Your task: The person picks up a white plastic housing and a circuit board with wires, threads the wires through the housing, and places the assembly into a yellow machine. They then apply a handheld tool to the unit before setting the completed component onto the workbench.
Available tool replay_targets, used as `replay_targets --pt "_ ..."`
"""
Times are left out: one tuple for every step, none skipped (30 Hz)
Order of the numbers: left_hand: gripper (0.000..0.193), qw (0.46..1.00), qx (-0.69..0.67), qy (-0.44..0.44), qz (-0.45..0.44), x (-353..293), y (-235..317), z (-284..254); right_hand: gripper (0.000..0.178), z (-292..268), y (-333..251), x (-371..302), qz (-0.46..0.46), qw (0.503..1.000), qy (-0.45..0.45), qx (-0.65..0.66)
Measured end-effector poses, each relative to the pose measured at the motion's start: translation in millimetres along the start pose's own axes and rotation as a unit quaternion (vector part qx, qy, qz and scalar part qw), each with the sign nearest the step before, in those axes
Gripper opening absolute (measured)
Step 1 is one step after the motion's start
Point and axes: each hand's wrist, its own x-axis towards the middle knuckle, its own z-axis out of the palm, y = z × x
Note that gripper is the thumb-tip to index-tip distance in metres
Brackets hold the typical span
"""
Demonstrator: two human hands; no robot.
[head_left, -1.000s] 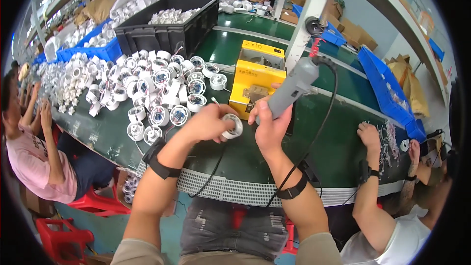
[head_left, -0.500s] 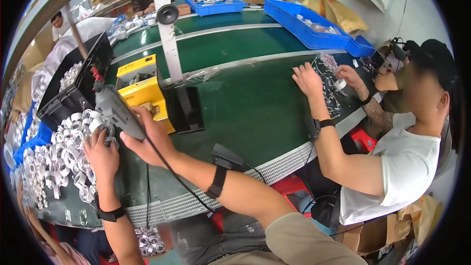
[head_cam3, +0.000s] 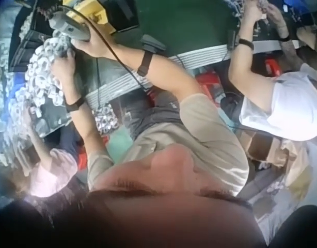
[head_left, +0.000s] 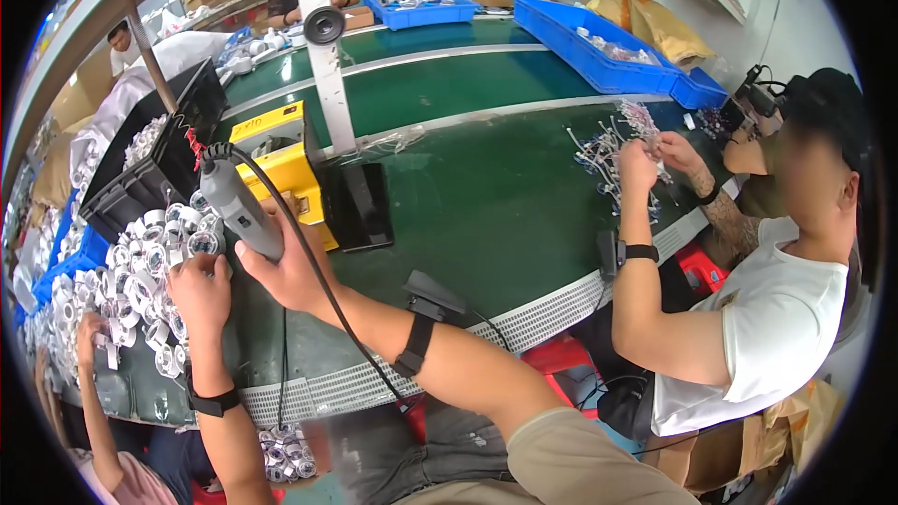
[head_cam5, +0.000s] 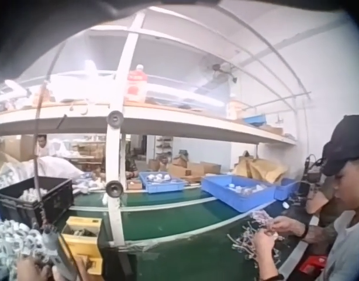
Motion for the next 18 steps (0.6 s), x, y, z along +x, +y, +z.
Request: replay_targets --pt "0.020 1.000 0.008 0.008 0.019 -2 -1 0 0.043 2 1 -2 0.000 1.000 -0.001 -0.014" --pt "0.019 0.999 -0.047 -0.011 -0.009 -2 4 -2 0.044 4 2 -2 0.010 1.000 -0.005 -0.017" --pt "0.019 0.994 -0.098 -0.024 -0.043 -3 9 -9 0.041 6 -4 -2 0.021 1.000 -0.004 -0.005" --pt "0.018 0.985 -0.170 0.008 -0.017 -5 10 -7 0.042 8 -1 -3 0.009 0.999 0.011 -0.035" --pt "0.017 0.969 -0.243 0.039 0.013 -6 12 -1 0.042 9 2 -3 -0.004 0.997 0.028 -0.067" --pt "0.014 0.955 -0.284 0.056 0.062 -8 18 -1 0.041 4 -2 -1 0.034 0.998 -0.008 -0.057" --pt "0.011 0.938 -0.322 0.072 0.109 -11 25 -1 0.040 0 -6 0 0.073 0.995 -0.046 -0.047" --pt "0.009 0.930 -0.336 0.079 0.126 -15 34 -2 0.038 -1 -4 -2 0.061 0.997 -0.038 -0.020" --pt "0.008 0.922 -0.351 0.083 0.143 -17 40 -1 0.037 -1 12 -2 0.040 0.997 -0.062 0.009" --pt "0.007 0.922 -0.348 0.088 0.144 -20 39 -2 0.036 3 9 -2 0.029 0.997 -0.068 -0.009" --pt "0.007 0.923 -0.344 0.092 0.145 -20 37 -2 0.035 5 6 -1 0.017 0.997 -0.073 -0.027" --pt "0.007 0.917 -0.363 0.089 0.138 -19 40 2 0.033 1 4 1 0.083 0.993 -0.083 0.017" --pt "0.007 0.914 -0.376 0.088 0.125 -18 34 4 0.031 4 5 1 0.151 0.981 -0.099 0.067" --pt "0.006 0.920 -0.365 0.083 0.115 -18 27 7 0.028 5 4 3 0.181 0.970 -0.115 0.113" --pt "0.008 0.909 -0.397 0.069 0.107 -18 30 12 0.025 0 4 5 0.212 0.958 -0.122 0.153" --pt "0.010 0.897 -0.434 0.026 0.080 -19 37 10 0.025 -4 7 8 0.203 0.958 -0.112 0.167" --pt "0.011 0.881 -0.470 -0.017 0.054 -20 41 7 0.024 -6 11 9 0.194 0.959 -0.102 0.181" --pt "0.012 0.875 -0.480 -0.030 0.048 -21 43 9 0.022 -7 13 10 0.207 0.952 -0.096 0.203"
